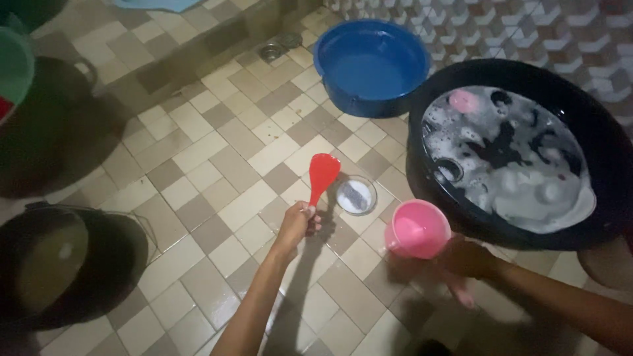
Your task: Washing a plate and a ladle using soap and a sponge in basins of water on the floor.
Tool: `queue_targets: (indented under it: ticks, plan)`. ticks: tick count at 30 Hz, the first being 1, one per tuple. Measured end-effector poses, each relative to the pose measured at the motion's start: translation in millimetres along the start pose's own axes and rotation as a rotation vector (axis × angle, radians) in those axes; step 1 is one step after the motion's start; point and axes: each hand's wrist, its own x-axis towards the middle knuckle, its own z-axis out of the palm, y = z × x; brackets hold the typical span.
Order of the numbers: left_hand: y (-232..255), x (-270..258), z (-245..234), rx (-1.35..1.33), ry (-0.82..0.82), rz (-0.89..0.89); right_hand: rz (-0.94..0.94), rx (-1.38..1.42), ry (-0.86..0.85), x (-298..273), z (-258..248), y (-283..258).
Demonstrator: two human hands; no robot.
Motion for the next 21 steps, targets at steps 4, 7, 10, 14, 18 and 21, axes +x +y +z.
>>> queue_targets:
  ticks: [4,7,10,14,18,21]
  plan:
    - [1,-4,-1,0.04,0.025,-0.053,0.068,0.15,-0.007,-18,14,22]
    - [-2,-10,-2,0.09,0.071,-0.142,0.114,0.261,-0.011,-29,24,33]
    - [-5,-11,1,0.066,0.058,-0.12,0.161,0.374,-0.011,-39,29,38]
    - [-3,-9,13,0.04,0.026,-0.091,0.219,0.52,-0.006,-45,37,45]
    - [4,-7,35,0.01,-0.007,-0.041,0.263,0.665,0.005,-28,43,58]
    - [10,-9,47,0.123,0.017,-0.043,0.032,0.366,0.133,-30,37,53]
